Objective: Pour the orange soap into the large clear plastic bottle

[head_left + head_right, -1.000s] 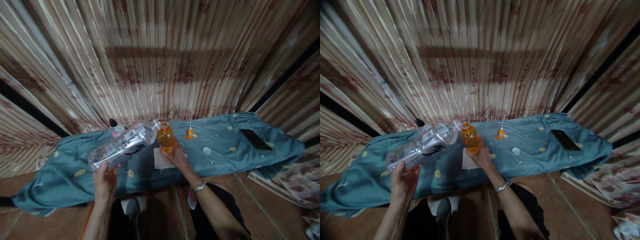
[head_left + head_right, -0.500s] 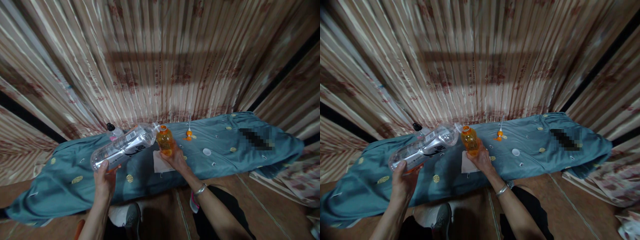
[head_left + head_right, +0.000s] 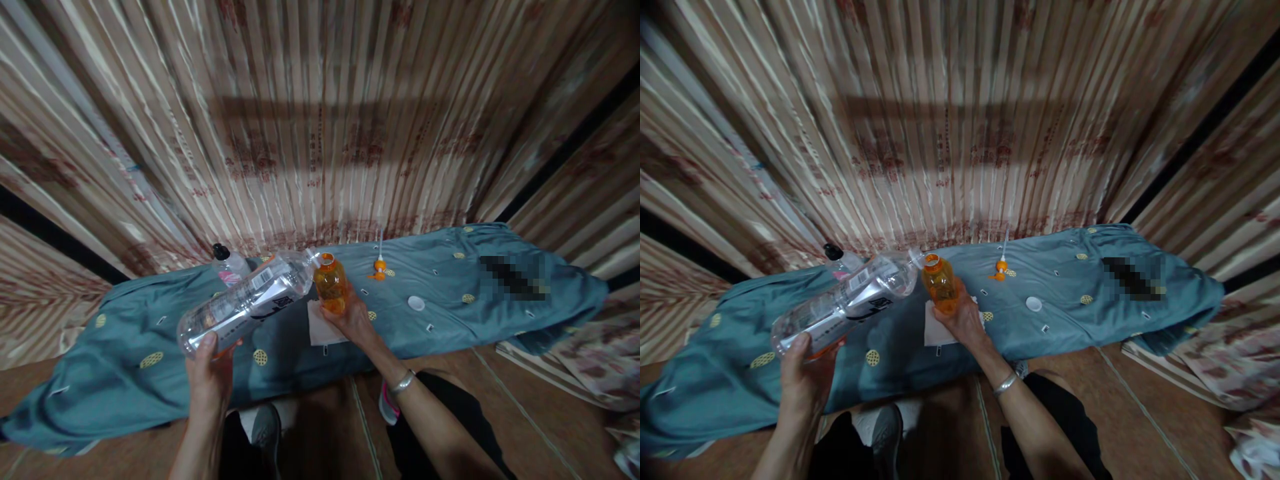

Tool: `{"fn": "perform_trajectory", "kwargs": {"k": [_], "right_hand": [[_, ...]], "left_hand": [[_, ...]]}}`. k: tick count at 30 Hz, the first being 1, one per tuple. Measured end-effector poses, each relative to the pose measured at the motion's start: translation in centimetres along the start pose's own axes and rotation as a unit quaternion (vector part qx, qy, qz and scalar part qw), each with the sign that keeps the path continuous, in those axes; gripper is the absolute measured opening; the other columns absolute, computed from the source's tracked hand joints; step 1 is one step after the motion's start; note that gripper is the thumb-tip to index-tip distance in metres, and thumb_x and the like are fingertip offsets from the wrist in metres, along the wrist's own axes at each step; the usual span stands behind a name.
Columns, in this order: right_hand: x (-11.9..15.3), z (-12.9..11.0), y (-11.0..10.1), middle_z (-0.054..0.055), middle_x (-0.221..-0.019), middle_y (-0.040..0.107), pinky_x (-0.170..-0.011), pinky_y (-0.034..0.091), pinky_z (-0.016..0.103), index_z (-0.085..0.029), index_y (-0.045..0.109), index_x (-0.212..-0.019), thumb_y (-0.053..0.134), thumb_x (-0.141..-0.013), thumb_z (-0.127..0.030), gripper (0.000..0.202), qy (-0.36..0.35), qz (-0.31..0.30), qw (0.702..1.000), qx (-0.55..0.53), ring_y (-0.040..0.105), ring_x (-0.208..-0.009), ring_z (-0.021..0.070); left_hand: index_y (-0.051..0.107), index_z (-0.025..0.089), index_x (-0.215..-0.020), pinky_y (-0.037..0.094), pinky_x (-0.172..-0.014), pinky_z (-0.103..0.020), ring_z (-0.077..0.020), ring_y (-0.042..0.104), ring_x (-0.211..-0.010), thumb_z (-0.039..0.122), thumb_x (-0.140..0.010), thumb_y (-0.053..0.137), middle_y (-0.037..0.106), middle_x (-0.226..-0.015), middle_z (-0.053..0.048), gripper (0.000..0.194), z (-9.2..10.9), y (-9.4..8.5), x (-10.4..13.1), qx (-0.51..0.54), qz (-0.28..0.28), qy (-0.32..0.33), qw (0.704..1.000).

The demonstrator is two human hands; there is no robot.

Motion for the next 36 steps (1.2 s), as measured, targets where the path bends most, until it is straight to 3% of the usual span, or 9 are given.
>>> {"fn": "perform_trajectory", "kwargs": {"k": [6, 13, 23, 28, 36], "right_hand": [[0.1, 0.3, 0.2, 0.015, -0.128, 0.081, -0.101, 0.067, 0.057, -0.022, 0.055, -0.146, 0.083, -0.079, -0.028, 0.073, 0.003, 0.003, 1.000, 0.006, 0.081, -0.115, 0.0384], [0.1, 0.5, 0.1, 0.016, -0.126, 0.081, -0.100, 0.068, 0.062, -0.025, 0.053, -0.150, 0.085, -0.077, -0.027, 0.079, 0.010, 0.015, 1.000, 0.022, 0.081, -0.114, 0.0423], [0.3, 0.5, 0.0, 0.015, -0.123, 0.082, -0.095, 0.069, 0.058, -0.022, 0.049, -0.151, 0.082, -0.078, -0.030, 0.081, 0.003, 0.025, 0.999, 0.048, 0.083, -0.108, 0.0399], [0.3, 0.2, 0.0, 0.015, -0.122, 0.082, -0.094, 0.069, 0.060, -0.026, 0.052, -0.150, 0.083, -0.079, -0.025, 0.077, 0.010, 0.017, 0.999, 0.047, 0.083, -0.107, 0.0412], [0.1, -0.5, -0.3, 0.009, -0.120, 0.083, -0.091, 0.072, 0.056, -0.031, 0.057, -0.145, 0.084, -0.076, -0.020, 0.075, 0.008, 0.014, 1.000, -0.001, 0.084, -0.106, 0.0381]], "left_hand": [[0.075, 0.022, -0.073, 0.057, -0.062, -0.020, -0.0133, 0.063, -0.071, 0.051, -0.043, 0.100, 0.079, -0.090, -0.002, 0.049, 0.2, -0.3, 0.2, -0.003, 0.008, 0.006, 1.000], [0.077, 0.022, -0.078, 0.057, -0.062, -0.020, -0.0181, 0.068, -0.081, 0.046, -0.043, 0.100, 0.080, -0.091, -0.003, 0.048, 0.2, 0.1, 0.3, -0.007, 0.000, 0.008, 1.000], [0.076, 0.024, -0.074, 0.060, -0.064, -0.021, -0.0142, 0.064, -0.070, 0.055, -0.042, 0.103, 0.078, -0.085, 0.000, 0.052, 0.8, 0.4, 0.8, -0.011, -0.010, 0.023, 1.000], [0.077, 0.023, -0.078, 0.057, -0.062, -0.020, -0.0142, 0.065, -0.074, 0.051, -0.043, 0.102, 0.080, -0.093, -0.002, 0.052, 1.2, 1.0, 0.9, -0.009, -0.018, 0.030, 0.999], [0.078, 0.024, -0.086, 0.054, -0.058, -0.021, -0.0225, 0.075, -0.088, 0.035, -0.043, 0.096, 0.082, -0.090, -0.003, 0.048, 1.8, 1.0, 1.0, -0.008, -0.012, 0.032, 0.999]]}}
Point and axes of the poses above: each hand's wrist, its own x-axis away from the middle knuckle, its own y-axis out of the palm, z = x × y, the point moved 8 cm from there along -x, towards the middle knuckle
